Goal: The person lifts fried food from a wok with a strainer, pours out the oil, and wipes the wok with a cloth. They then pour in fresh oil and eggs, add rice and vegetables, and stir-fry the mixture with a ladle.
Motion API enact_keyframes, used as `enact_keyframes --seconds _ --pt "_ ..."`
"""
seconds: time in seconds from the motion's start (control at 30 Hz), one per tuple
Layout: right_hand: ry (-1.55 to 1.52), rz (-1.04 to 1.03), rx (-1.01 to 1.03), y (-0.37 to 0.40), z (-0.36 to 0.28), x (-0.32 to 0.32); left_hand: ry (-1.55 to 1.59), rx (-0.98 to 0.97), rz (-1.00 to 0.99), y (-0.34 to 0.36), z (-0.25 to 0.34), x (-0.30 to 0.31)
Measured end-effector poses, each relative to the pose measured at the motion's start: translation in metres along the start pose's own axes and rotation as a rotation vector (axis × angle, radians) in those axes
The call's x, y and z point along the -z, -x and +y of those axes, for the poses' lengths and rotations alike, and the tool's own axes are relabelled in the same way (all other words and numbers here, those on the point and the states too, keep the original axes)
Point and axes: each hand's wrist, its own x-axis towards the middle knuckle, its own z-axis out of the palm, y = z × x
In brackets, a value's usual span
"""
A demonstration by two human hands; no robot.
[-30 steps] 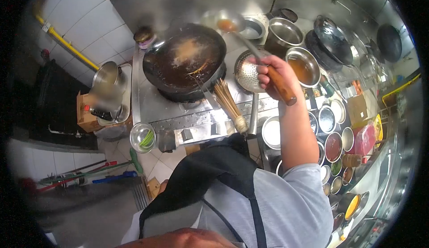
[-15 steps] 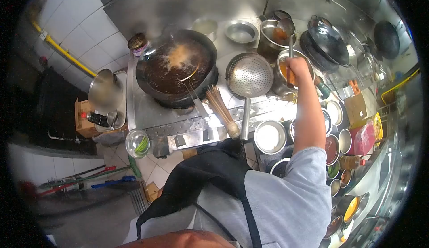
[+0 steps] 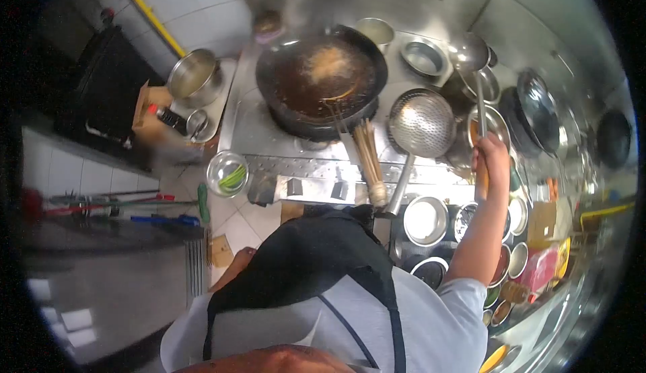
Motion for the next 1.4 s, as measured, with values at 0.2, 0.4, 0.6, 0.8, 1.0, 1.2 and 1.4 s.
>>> enact_keyframes --seconds 0.2,0.4,0.6,0.8,1.0,1.2,1.4 --pt "0.023 -0.385 0.005 0.033 -0.004 -0.092 0.255 0.033 0.003 -0.012 -0.015 -0.009" --pt "0.335 -0.558 0.122 0.022 -0.014 -0.215 0.253 0.117 -0.036 -0.01 -0.036 -0.014" --pt "0.702 -0.417 0.462 -0.045 0.014 -0.308 0.259 0.125 0.039 0.016 -0.04 -0.015" --pt "0.571 -0.521 0.185 -0.041 0.001 -0.325 -0.196 -0.209 0.009 0.01 -0.111 -0.039" --pt "-0.14 -0.733 -0.287 -0.03 -0.004 -0.319 -0.356 0.076 -0.136 0.003 -0.114 -0.043" --pt "-0.409 -0.858 -0.395 -0.005 -0.028 -0.292 -0.024 -0.096 0.036 0.023 -0.065 -0.013" --pt "-0.522 -0.855 -0.418 0.012 -0.042 -0.245 0.249 0.101 -0.018 0.004 -0.042 -0.011"
